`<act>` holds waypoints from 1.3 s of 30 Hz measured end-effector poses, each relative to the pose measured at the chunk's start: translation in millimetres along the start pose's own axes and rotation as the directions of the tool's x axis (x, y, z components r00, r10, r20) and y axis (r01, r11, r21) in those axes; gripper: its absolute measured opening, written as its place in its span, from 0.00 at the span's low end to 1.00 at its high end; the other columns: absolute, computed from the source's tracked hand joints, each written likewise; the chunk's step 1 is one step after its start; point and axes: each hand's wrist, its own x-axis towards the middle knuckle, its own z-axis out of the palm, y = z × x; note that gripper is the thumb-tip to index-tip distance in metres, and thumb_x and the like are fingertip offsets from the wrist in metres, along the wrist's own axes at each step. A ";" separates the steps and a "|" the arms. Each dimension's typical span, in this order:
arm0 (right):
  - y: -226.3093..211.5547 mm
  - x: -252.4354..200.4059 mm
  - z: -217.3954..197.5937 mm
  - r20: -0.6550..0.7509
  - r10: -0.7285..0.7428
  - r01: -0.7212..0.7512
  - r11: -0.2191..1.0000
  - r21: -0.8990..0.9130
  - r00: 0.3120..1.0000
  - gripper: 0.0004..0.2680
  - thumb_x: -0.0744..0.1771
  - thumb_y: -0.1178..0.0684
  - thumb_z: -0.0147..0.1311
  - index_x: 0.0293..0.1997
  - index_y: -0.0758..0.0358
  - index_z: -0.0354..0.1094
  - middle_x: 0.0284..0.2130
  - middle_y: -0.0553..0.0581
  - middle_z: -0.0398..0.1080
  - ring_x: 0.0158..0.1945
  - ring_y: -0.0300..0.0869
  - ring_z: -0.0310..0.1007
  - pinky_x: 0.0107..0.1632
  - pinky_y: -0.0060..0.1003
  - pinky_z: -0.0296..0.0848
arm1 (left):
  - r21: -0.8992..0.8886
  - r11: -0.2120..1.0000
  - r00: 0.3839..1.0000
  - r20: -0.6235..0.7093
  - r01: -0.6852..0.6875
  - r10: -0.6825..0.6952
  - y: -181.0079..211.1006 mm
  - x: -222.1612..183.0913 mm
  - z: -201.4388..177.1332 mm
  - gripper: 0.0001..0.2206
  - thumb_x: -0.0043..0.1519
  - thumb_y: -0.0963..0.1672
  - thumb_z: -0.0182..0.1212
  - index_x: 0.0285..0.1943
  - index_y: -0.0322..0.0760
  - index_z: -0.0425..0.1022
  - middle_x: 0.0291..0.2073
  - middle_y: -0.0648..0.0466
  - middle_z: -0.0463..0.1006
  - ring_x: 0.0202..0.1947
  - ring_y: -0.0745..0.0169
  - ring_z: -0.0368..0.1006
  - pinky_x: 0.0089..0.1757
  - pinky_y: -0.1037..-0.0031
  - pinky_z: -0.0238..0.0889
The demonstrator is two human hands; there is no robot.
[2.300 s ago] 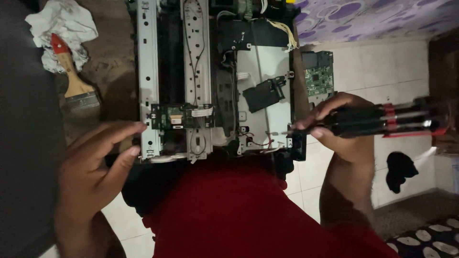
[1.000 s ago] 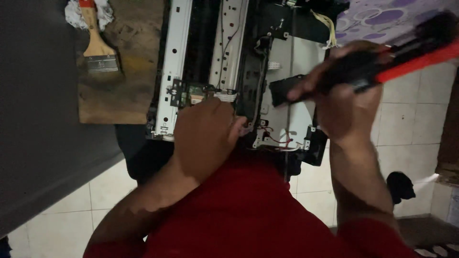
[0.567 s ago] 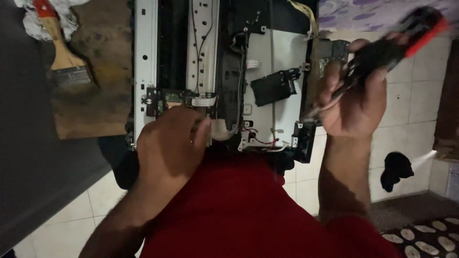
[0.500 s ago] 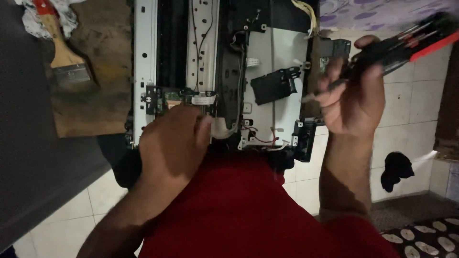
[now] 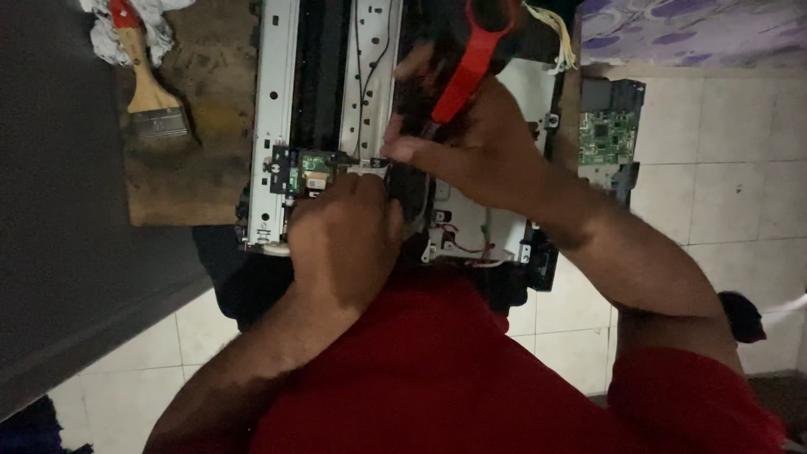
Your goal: Disassembling a printer by removing screws and disconnecting internal cables
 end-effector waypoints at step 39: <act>6.8 1.7 -0.6 0.021 -0.034 0.035 0.997 -0.073 0.999 0.16 0.70 0.58 0.62 0.61 0.59 0.56 0.41 0.56 0.73 0.45 0.42 0.80 0.52 0.36 0.83 | -0.037 0.991 0.928 0.358 0.126 -0.104 -1.3 6.1 7.6 0.13 0.64 0.51 0.59 0.33 0.43 0.79 0.25 0.51 0.81 0.22 0.46 0.79 0.20 0.58 0.67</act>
